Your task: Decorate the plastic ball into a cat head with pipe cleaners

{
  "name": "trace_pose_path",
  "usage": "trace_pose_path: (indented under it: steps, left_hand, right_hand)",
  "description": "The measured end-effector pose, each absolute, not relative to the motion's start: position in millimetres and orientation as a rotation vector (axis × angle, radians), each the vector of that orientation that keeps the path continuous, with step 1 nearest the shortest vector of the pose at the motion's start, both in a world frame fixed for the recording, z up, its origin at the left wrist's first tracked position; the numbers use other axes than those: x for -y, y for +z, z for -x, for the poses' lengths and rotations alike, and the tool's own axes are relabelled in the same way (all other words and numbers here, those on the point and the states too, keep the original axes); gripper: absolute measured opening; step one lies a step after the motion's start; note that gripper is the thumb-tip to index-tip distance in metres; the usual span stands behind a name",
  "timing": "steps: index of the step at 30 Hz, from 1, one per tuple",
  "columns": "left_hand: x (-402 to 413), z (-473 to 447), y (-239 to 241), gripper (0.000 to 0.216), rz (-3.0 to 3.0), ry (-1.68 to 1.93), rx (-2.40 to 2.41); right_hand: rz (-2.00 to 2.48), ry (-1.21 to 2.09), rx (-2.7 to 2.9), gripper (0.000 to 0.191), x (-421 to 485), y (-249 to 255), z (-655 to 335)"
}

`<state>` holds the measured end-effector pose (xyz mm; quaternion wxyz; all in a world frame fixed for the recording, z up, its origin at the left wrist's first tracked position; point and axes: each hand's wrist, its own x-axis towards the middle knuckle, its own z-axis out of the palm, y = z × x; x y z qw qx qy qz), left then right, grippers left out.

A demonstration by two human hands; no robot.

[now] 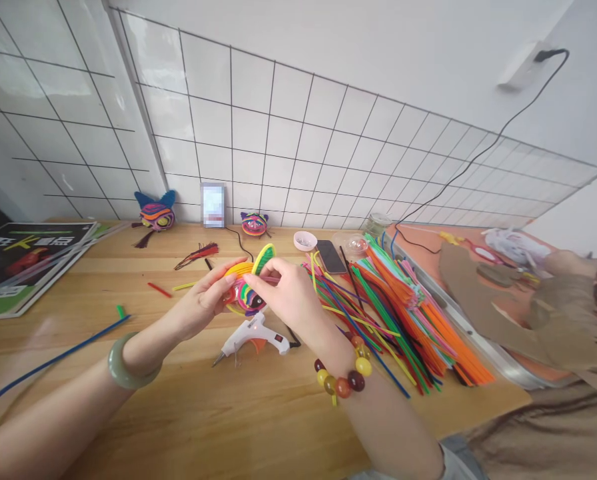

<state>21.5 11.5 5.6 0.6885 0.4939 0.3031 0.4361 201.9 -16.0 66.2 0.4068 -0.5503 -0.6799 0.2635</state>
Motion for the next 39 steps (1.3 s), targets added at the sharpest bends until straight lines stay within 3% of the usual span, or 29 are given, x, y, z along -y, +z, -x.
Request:
trace_pose_path:
  steps: [21,27,34,39]
  left_hand:
    - [-18.4,-10.1,9.4,0.062,-1.191,0.974,-0.701]
    - [-27.8,-6.3,8.6,0.054,-1.124,1.014,-0.654]
    - [-53.8,17.4,25.7,0.045,-0.855,1.213,-0.636]
    - [-60.5,38.8,43.7,0.034,-0.633,1.479,-0.535]
  right_hand:
    - [1.427,0.667,1.837,0.022,8.5,81.4,-203.6]
    - [1.286,0.636,1.988,0.016,-2.3,87.5,-201.5]
    - [1.157,0.402,2.066,0.018,-32.6,84.8,-222.6]
    - [1.150,0.068,2.536,0.023,-49.5,51.5,-216.2]
